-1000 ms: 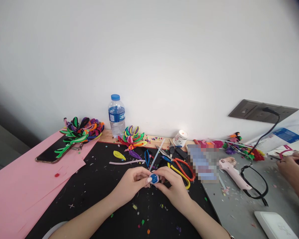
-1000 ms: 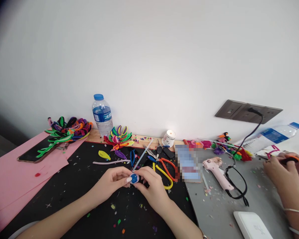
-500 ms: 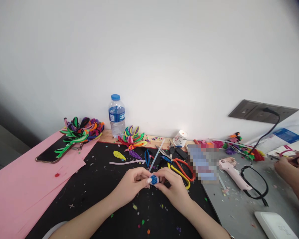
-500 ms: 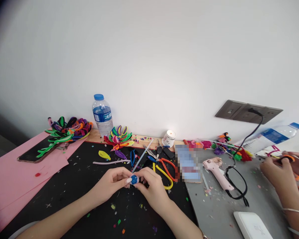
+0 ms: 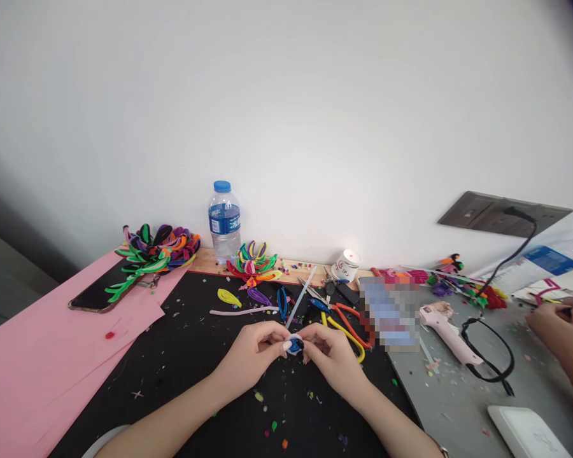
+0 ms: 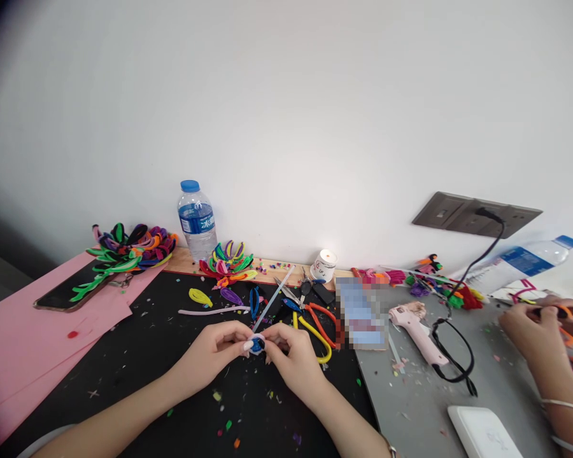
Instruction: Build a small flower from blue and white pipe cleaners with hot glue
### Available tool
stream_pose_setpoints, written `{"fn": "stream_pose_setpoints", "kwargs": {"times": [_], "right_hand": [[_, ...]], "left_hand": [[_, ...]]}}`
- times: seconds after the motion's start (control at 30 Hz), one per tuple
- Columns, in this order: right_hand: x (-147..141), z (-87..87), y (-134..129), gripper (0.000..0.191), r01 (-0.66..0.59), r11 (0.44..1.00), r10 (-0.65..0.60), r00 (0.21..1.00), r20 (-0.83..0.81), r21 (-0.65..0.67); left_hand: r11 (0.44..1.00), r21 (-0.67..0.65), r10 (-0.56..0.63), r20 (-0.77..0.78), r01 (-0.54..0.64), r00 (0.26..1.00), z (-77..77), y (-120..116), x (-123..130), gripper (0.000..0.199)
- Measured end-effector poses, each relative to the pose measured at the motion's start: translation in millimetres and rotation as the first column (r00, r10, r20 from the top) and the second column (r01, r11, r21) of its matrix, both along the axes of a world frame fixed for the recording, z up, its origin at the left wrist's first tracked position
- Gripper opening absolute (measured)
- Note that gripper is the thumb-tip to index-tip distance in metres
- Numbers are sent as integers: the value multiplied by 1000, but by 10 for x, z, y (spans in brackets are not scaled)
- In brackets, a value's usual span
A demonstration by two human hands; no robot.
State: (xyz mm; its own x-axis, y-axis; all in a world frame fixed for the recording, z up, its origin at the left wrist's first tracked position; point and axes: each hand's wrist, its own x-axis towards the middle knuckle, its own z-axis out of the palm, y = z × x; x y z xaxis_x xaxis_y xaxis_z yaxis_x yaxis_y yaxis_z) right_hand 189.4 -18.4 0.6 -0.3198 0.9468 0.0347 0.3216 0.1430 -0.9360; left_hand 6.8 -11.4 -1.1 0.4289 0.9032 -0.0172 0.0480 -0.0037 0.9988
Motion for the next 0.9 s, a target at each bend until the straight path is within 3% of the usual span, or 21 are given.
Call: {"fn": "stream_pose_setpoints", "kwargs": {"times": [0.5, 0.9], "right_hand": [[-30, -12, -42, 12, 19, 1000, -19, 999, 32, -6], [-30, 41, -20, 12, 80, 997, -80, 997, -14, -2]], "left_hand": [[999, 51, 14, -116, -8, 993, 35, -22, 4, 17], [999, -55, -4, 4, 4, 1000, -14, 12, 4, 20]]}}
